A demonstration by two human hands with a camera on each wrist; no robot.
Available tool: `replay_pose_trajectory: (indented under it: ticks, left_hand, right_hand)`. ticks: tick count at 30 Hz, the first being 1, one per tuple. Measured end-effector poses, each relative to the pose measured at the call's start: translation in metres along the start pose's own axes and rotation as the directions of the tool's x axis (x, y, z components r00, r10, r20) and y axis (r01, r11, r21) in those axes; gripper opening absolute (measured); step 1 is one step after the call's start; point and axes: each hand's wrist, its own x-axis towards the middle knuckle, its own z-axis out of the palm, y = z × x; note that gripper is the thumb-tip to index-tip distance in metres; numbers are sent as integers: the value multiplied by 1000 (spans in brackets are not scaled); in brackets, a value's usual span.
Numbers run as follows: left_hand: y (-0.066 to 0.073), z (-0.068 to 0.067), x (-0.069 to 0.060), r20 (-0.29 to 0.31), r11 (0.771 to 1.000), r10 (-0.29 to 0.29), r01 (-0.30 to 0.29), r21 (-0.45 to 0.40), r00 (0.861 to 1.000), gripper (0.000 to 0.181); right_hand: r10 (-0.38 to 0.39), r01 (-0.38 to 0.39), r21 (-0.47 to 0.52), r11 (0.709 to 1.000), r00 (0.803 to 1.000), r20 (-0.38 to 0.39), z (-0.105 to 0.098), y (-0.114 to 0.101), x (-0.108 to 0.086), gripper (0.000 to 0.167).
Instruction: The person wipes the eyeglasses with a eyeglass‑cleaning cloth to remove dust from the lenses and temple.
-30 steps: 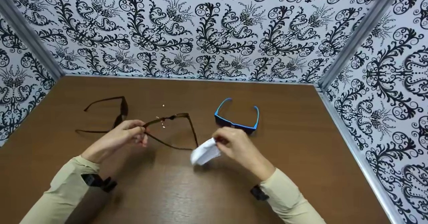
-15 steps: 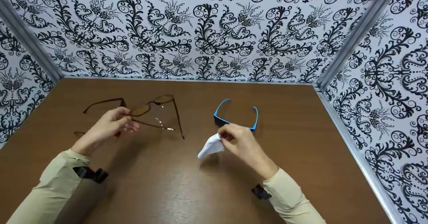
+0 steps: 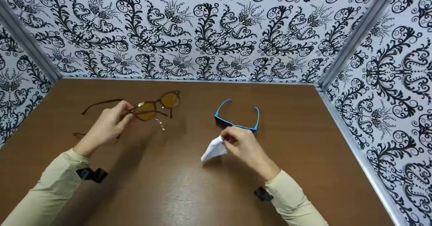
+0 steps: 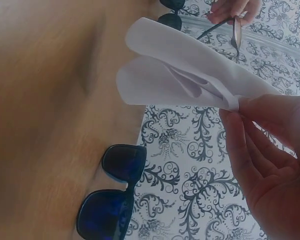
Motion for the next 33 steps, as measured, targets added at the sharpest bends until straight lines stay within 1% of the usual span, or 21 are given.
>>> replay_pose_trajectory:
  ticks: [2, 4, 5, 7, 9, 12, 15, 18, 23, 27, 30, 33]
  left_hand:
    - [0, 4, -1, 11, 996, 76, -77, 41, 997, 13]
    - [0, 8, -3, 48, 990, 123, -126, 65, 991, 16]
    - [0, 11, -4, 74, 987, 137, -142, 74, 988, 17]
    - [-1, 16, -7, 133, 985, 138, -150, 88, 981, 21]
    - [-3, 21, -9, 195, 987, 110, -130, 97, 975, 25]
    - [-6, 26, -12, 265, 986, 73, -109, 127, 962, 28]
    - [-11, 32, -15, 310, 981, 55, -110, 163, 949, 23]
    - [-15, 36, -16, 339, 974, 38, -110, 196, 940, 20]
    - [-20, 41, -18, 362, 970, -19, -71, 233, 932, 18]
    - [-23, 40, -19, 356, 966, -54, -41, 255, 933, 17]
    - [-27, 40, -19, 343, 955, -88, -19, 297, 935, 18]
    - [-30, 39, -18, 320, 936, -113, -7, 351, 941, 19]
  right_hand:
    - [4, -4, 2, 1000, 1000, 0, 0, 0, -1, 28]
    - [13, -13, 7, 1000, 1000, 1, 0, 1, -2, 27]
    - [17, -17, 8, 1000, 1000, 3, 1, 1, -3, 27]
    - [24, -24, 6, 1000, 1000, 7, 1, 3, -4, 27]
    - [29, -29, 3, 1000, 999, 14, 1, 4, -6, 27]
    - [34, -34, -9, 999, 999, 17, 0, 6, -9, 27]
    - [41, -41, -17, 999, 999, 12, -2, 7, -11, 28]
    - [48, -48, -15, 999, 999, 7, -4, 6, -12, 29]
    - [36, -36, -26, 999, 999, -5, -4, 7, -14, 28]
    - [23, -24, -42, 999, 1000, -10, -4, 9, -15, 28]
    - [28, -29, -44, 999, 999, -14, -5, 10, -15, 28]
    - [39, -40, -45, 998, 999, -23, -8, 10, -15, 28]
